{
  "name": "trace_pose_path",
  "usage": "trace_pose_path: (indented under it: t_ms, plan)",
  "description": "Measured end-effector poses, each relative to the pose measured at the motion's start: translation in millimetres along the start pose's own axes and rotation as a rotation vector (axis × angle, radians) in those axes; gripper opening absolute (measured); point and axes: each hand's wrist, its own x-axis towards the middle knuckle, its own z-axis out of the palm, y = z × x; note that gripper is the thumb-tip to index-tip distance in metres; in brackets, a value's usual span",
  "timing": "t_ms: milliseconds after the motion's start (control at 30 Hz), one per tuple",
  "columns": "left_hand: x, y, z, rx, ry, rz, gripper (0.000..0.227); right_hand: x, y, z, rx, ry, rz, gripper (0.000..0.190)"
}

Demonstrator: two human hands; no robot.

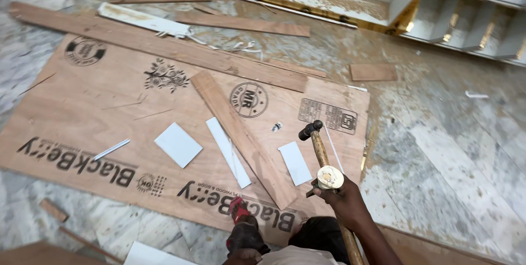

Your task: The person positions a wooden panel against a wall, then retrieves a hammer and a chisel. They sit on the floor and use the hammer and chisel to carve or shape a small wooden block placed on a larger plywood sheet.

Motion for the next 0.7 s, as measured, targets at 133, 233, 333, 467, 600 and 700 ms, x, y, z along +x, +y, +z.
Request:
trace_pose_path:
  t_ms: [133, 233, 333, 467, 600, 700]
  plan:
    - [34, 20, -24, 0.054, -0.062, 0.01, 0.018, 32, 13, -26, 0.069, 0.025, -0.01, 0.019]
    - [62, 43, -28, 0.046, -0.08, 0.005, 0.017, 72, 34, -55, -0.033, 0.11, 0.123, 0.023]
    - [85, 79, -32, 0.069, -0.107, 0.02, 0.015, 118, 62, -90, 0.0, 0.093, 0.119, 0.028]
    - [131, 167, -41, 0.147, -0.124, 0.18, 0.013, 189, 94, -151, 0.029, 0.028, 0.042, 0.031]
    - [206, 254, -37, 0.362, -0.105, 0.407, 0.014, 250, 121, -209, 0.092, -0.016, 0.208, 0.032]
    - [306, 274, -37, 0.55, 0.032, 0.672, 0.035, 297, 148, -233, 0.107, 0.028, 0.218, 0.033]
